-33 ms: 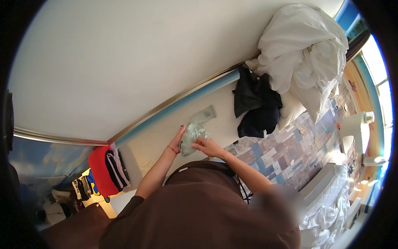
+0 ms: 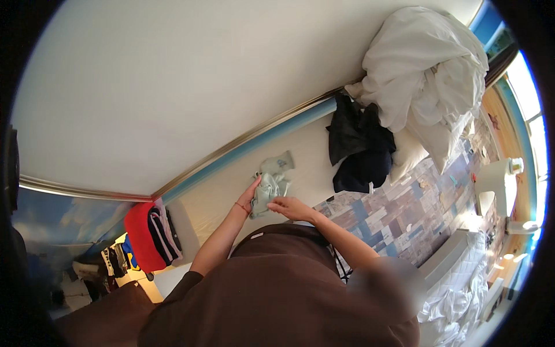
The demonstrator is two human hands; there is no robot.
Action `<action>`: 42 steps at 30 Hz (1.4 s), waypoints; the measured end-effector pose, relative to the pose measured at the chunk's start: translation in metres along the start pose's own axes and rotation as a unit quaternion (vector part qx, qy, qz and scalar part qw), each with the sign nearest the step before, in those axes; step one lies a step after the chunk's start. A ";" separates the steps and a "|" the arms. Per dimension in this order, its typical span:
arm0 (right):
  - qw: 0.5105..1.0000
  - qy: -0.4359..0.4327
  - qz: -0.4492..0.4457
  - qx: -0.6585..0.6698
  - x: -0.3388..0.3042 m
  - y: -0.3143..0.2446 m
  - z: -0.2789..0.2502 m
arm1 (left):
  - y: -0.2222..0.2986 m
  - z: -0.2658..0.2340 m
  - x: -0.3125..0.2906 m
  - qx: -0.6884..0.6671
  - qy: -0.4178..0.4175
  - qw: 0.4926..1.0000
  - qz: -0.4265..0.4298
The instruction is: The person folds several garments one by one on a white countertop. They fold a black item, a red item, and a light blue patterned item, smoothing each before stacking them. The folded clothes are placed in a neat pile on the counter.
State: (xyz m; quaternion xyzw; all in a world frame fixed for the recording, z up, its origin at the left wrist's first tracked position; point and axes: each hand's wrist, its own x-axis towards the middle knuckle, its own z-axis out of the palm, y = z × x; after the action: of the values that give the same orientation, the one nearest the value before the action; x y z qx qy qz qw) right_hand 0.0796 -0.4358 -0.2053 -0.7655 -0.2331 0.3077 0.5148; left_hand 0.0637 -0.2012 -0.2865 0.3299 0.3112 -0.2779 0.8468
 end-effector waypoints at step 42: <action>0.971 0.113 -0.062 0.202 0.069 -0.176 -0.133 | 0.137 0.054 -0.211 0.691 0.230 0.549 0.410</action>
State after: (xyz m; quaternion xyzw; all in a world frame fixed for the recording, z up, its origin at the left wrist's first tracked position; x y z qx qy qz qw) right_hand 0.2156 -0.4112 -0.0202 -0.6593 -0.1532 0.2273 0.7001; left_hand 0.0374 -0.0994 -0.0523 0.9579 0.0385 0.0558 0.2791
